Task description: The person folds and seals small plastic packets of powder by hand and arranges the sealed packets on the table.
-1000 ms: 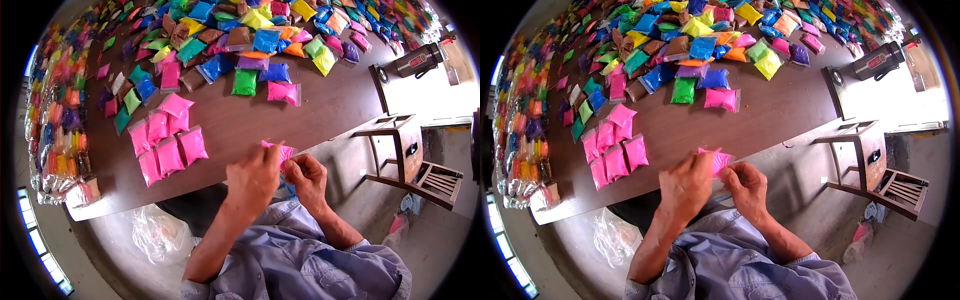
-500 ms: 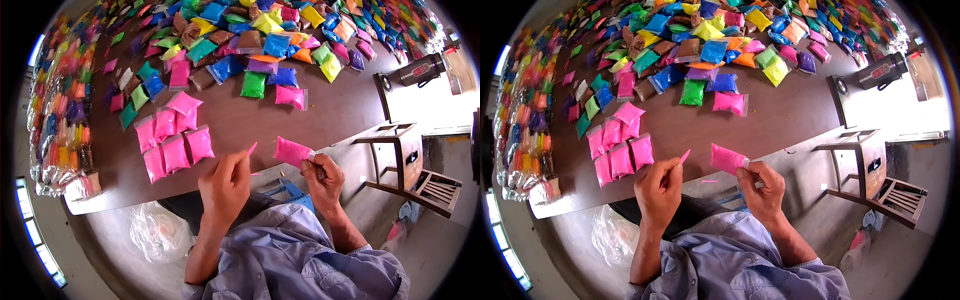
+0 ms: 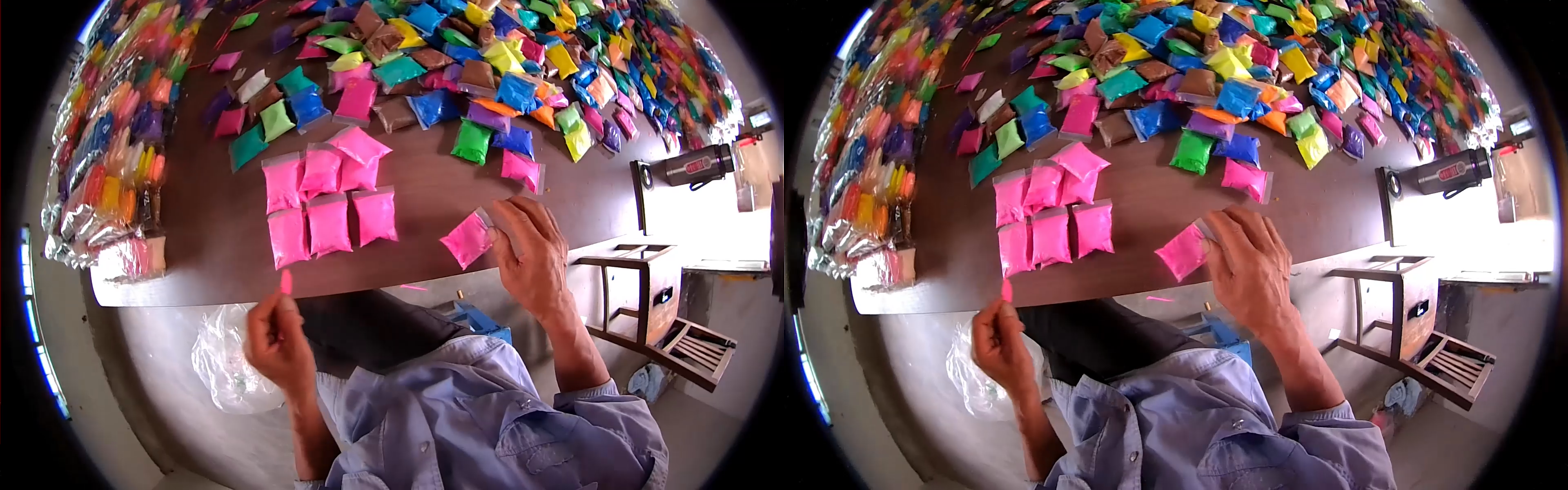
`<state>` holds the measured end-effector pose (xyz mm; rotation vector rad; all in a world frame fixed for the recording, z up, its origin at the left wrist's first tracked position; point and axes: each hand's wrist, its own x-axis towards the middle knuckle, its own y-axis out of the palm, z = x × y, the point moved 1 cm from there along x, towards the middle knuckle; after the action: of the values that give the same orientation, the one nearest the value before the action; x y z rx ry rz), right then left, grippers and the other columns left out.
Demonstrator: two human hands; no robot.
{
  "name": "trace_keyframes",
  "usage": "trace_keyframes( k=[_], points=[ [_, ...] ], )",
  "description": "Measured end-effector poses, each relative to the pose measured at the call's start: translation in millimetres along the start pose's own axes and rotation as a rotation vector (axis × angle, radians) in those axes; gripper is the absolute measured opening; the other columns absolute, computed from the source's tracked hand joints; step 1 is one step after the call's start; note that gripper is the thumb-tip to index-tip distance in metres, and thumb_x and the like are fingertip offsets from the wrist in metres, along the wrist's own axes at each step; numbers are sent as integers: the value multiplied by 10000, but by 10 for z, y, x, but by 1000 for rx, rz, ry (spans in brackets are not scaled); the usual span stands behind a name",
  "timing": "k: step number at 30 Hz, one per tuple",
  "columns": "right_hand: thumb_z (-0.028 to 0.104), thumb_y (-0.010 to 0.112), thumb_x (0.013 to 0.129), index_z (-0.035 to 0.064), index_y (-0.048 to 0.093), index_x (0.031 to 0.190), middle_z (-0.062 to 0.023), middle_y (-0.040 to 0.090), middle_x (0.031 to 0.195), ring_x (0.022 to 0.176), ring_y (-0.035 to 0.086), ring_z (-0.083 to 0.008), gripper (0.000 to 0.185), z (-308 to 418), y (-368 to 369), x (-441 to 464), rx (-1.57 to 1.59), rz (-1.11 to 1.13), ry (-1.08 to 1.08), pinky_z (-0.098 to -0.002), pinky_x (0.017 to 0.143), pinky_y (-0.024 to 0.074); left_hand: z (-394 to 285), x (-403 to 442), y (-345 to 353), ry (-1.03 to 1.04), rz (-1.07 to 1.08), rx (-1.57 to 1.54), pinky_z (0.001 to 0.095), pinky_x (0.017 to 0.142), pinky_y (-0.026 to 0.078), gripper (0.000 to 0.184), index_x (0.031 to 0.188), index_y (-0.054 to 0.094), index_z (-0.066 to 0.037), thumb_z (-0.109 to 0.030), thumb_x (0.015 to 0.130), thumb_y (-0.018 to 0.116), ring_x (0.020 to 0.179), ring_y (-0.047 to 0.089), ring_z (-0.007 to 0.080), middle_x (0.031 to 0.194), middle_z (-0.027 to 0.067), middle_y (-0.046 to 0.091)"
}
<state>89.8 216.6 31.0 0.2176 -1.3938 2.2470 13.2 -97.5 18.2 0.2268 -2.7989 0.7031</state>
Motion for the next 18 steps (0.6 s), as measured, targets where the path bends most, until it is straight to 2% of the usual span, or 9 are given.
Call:
trace_keyframes(
  k=[2,4,6,9,12,13,14,16,18],
  points=[
    [104,734,847,37,679,1185,-145,649,1211,1052,637,-368,349,18,7,-34,-1,45,-9,-448,886,524,150,139,-108,-20,-126,23,216,568,407,110,1050,724,-1,-65,970,684,631,529,50,741,2,616],
    [119,748,835,22,669,1205,-158,633,1258,1106,623,-373,390,121,56,-131,-35,84,-42,-454,927,511,315,278,-245,-119,-157,-1,213,608,420,142,1068,711,-1,-115,995,666,667,521,52,784,-1,617],
    [133,763,823,8,659,1225,-171,617,1305,1160,609,-379,434,239,125,-237,-68,123,-73,-461,969,499,459,449,-292,-127,-215,-9,214,619,389,213,1100,714,-5,-189,1002,673,686,479,56,765,-21,565],
    [180,778,817,-42,568,1352,-227,524,1444,1318,516,-413,617,359,255,-378,-91,177,-82,-514,1086,414,575,732,-373,-120,-230,61,211,622,388,226,1106,713,-5,-202,1000,680,701,479,59,771,-19,557],
    [195,766,834,-51,551,1369,-236,509,1466,1340,504,-417,627,304,374,-470,-107,125,-113,-521,1109,394,687,1037,-402,-82,-244,74,216,625,393,242,1108,712,1,-214,1000,682,713,482,63,776,-15,552],
    [195,766,834,-51,551,1369,-236,509,1466,1340,504,-417,627,303,398,-485,-110,126,-118,-521,1109,394,843,1140,-401,-47,-253,41,231,627,434,187,1072,716,-12,-182,1003,679,684,507,64,806,-18,617],
    [205,762,840,-51,549,1372,-239,507,1471,1348,499,-417,628,304,418,-494,-113,117,-110,-524,1119,383,985,1212,-358,-50,-260,38,231,627,434,187,1072,716,-12,-182,1003,679,684,507,64,806,-18,617],
    [215,759,847,-51,548,1376,-241,505,1477,1357,494,-416,629,288,443,-505,-119,111,-103,-527,1129,372,1106,1305,-272,33,-179,141,236,627,441,170,1058,725,-26,-180,1001,679,693,512,64,811,-12,617],
    [227,753,853,-47,550,1378,-244,517,1465,1355,494,-415,626,250,433,-503,-100,106,-140,-528,1136,363,1137,1303,-279,10,-136,165,243,635,457,148,1051,729,-31,-159,998,677,703,530,68,817,0,629]
  ],
)
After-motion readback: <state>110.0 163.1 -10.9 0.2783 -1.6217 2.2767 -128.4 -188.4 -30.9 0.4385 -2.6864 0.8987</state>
